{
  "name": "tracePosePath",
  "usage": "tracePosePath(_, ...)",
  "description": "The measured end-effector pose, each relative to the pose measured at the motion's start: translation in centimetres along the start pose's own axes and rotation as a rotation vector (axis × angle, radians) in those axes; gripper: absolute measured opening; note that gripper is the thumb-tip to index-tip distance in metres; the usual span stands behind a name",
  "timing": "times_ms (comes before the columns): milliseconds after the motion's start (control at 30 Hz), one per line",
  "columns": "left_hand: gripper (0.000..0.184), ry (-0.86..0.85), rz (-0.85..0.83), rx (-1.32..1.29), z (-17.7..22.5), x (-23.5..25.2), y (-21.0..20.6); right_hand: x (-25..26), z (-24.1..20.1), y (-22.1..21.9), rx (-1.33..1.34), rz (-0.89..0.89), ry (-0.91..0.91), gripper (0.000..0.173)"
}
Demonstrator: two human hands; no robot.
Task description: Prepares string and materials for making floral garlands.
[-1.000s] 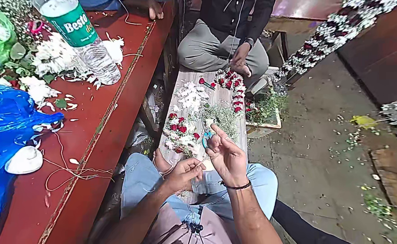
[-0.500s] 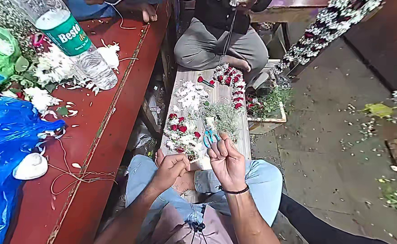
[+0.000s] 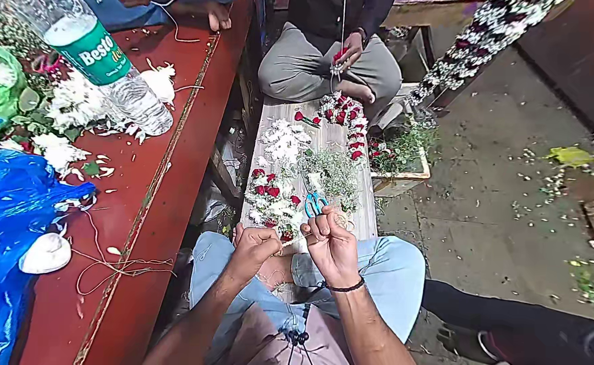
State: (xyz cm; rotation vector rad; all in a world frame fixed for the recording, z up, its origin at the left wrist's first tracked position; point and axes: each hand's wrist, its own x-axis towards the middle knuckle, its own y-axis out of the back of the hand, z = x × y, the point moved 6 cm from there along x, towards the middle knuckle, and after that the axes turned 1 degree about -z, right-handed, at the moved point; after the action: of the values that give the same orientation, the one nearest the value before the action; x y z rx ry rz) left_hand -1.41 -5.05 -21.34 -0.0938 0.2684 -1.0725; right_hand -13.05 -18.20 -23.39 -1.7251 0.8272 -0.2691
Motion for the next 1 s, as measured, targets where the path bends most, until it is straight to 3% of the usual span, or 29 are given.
tracePosePath(167, 0.028, 0.024, -0.063, -0.099, 0.2, -0.1, 0.2, 0.0, 0.5, 0.6, -0.009, 0.029, -0.016, 0.025)
tracePosePath(433, 0.025, 0.058, 0.031, -0.133, 0.3, -0.5, 0.6, -0.7, 0.3, -0.7, -0.033, 0.0, -0.009, 0.024)
tracePosePath(1000, 0.02, 0.052, 0.035, -0.153, 0.5, -0.9, 1.1, -1.4, 0.1, -0.9, -0.144, -0.02, -0.011, 0.024)
